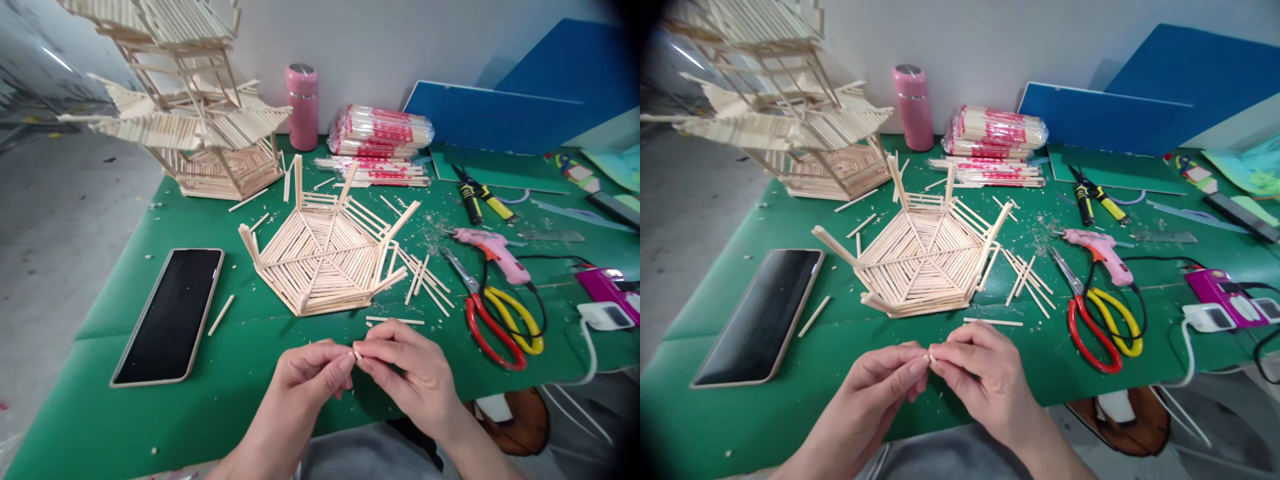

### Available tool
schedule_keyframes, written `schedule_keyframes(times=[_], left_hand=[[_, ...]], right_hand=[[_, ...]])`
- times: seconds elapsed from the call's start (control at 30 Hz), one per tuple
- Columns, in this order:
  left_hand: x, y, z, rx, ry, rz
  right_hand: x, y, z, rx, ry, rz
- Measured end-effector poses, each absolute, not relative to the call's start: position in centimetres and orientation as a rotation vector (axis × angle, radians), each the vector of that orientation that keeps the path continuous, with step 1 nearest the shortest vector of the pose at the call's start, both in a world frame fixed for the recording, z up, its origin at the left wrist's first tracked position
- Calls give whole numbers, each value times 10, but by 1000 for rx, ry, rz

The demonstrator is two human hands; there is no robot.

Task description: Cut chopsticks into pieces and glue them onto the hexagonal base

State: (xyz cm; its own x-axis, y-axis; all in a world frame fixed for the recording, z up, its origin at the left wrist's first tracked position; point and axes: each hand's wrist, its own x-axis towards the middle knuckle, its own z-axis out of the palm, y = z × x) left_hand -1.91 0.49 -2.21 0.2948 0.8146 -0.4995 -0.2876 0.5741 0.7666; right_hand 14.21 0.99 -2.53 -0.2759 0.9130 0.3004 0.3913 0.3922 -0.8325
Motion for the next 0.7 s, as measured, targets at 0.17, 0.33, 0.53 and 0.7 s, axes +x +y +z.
schedule_keyframes(times=[0.17,0.33,0.53,0.7], left_hand=[[-19,4,-24,704,1060,786],[-18,2,-24,702,1110,789],[-17,4,-23,641,1075,789],[-13,5,-18,516,1027,804]], right_hand=[[141,9,-28,-1139,-1830,813],[140,9,-27,-1132,-1850,817],[141,8,-31,-1109,-1889,815],[140,11,-32,-1085,-1894,844]])
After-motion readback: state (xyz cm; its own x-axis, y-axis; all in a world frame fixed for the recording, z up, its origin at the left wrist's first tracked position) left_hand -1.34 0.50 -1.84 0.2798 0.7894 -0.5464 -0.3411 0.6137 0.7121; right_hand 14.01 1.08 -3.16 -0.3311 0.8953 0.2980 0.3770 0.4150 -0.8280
